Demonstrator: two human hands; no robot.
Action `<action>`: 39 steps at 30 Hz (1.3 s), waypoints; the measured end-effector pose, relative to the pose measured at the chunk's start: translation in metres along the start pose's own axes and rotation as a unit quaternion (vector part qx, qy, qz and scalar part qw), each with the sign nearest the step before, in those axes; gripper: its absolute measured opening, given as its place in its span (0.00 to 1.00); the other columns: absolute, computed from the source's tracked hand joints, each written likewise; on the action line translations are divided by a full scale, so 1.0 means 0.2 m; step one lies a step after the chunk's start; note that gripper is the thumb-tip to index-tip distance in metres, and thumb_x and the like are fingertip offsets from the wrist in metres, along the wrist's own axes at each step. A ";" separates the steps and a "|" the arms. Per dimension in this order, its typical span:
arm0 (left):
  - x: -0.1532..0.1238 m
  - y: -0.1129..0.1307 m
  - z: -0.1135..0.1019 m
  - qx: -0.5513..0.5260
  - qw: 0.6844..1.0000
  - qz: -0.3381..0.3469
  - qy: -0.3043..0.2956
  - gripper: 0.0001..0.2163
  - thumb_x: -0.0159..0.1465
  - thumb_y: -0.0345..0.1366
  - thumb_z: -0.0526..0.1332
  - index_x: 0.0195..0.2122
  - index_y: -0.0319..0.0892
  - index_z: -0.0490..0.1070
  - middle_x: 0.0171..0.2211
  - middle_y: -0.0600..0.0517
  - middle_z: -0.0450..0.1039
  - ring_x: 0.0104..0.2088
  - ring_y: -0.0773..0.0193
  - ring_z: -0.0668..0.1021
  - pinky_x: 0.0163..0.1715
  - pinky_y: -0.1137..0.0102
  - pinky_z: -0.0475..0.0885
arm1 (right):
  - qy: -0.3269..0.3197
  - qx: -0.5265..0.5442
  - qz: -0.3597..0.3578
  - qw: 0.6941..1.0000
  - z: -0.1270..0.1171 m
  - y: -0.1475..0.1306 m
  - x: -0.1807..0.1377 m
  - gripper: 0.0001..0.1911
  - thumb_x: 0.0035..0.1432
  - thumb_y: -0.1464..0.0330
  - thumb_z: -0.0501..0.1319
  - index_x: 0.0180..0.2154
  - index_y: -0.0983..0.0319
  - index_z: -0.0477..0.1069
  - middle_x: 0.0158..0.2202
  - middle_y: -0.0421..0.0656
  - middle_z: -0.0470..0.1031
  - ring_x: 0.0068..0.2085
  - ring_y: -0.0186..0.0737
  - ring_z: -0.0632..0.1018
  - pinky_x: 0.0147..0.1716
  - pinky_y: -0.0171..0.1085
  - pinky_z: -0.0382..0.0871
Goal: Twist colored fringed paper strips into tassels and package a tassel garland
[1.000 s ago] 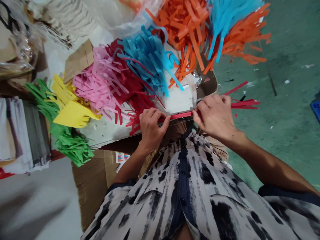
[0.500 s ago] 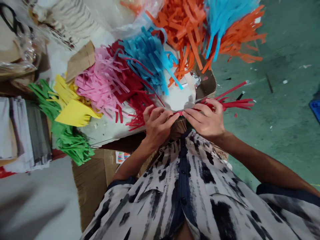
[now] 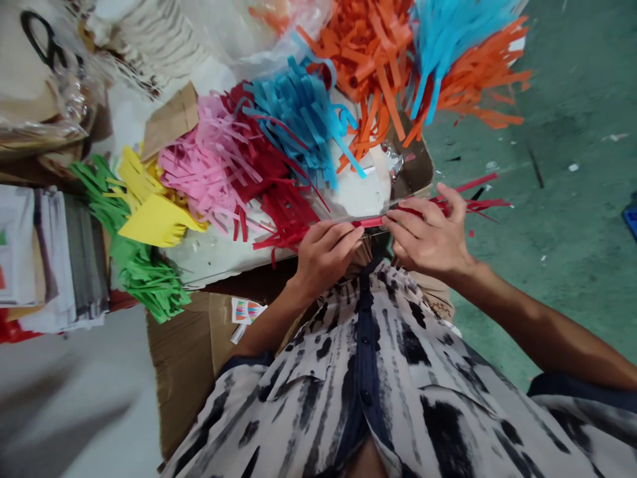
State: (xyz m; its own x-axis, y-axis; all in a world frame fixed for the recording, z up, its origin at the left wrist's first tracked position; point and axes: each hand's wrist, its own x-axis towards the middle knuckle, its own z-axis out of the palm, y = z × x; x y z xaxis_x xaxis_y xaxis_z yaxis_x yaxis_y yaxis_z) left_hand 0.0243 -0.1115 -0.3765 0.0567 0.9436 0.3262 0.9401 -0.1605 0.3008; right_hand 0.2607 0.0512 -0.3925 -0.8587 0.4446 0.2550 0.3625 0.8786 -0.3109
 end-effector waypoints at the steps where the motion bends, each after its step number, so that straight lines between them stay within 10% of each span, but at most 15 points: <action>1: 0.02 0.01 0.03 -0.001 1.000 0.007 -0.001 0.13 0.80 0.36 0.60 0.58 0.44 0.82 0.52 0.46 0.87 0.52 0.57 0.84 0.58 0.61 0.78 | -0.003 -0.018 -0.005 1.000 0.00 0.00 0.00 0.15 0.73 0.61 0.66 0.58 0.47 0.83 0.58 0.42 0.87 0.63 0.62 0.82 0.78 0.73 0.48; 13: -0.02 -0.01 0.04 -0.019 0.995 -0.025 0.094 0.07 0.78 0.37 0.66 0.51 0.43 0.82 0.47 0.46 0.86 0.48 0.57 0.82 0.50 0.62 0.75 | 0.153 0.030 -0.112 0.981 0.09 0.06 0.05 0.06 0.71 0.62 0.73 0.48 0.46 0.84 0.46 0.36 0.87 0.55 0.46 0.81 0.77 0.62 0.53; 20: 0.04 -0.12 -0.04 -0.125 0.990 -0.055 -0.015 0.10 0.78 0.44 0.65 0.47 0.45 0.83 0.46 0.46 0.85 0.49 0.56 0.80 0.50 0.61 0.74 | 0.036 0.158 -0.031 0.986 -0.04 0.08 0.12 0.10 0.74 0.52 0.67 0.44 0.46 0.87 0.46 0.41 0.86 0.57 0.52 0.81 0.76 0.66 0.55; 39: 0.06 -0.04 -0.04 -0.057 0.983 -0.168 0.044 0.07 0.74 0.37 0.69 0.39 0.44 0.75 0.46 0.45 0.75 0.49 0.52 0.75 0.53 0.57 0.71 | -0.016 0.043 0.053 0.998 -0.05 -0.06 0.19 0.10 0.71 0.59 0.63 0.40 0.56 0.78 0.51 0.52 0.79 0.63 0.63 0.75 0.75 0.72 0.55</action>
State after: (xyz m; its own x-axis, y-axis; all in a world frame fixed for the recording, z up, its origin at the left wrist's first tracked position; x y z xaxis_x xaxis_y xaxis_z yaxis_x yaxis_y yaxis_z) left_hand 0.0141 -0.1012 -0.3692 -0.2841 0.9209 0.2668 0.8573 0.1194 0.5009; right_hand 0.2278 0.0586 -0.3692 -0.8288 0.5269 0.1882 0.4201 0.8082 -0.4127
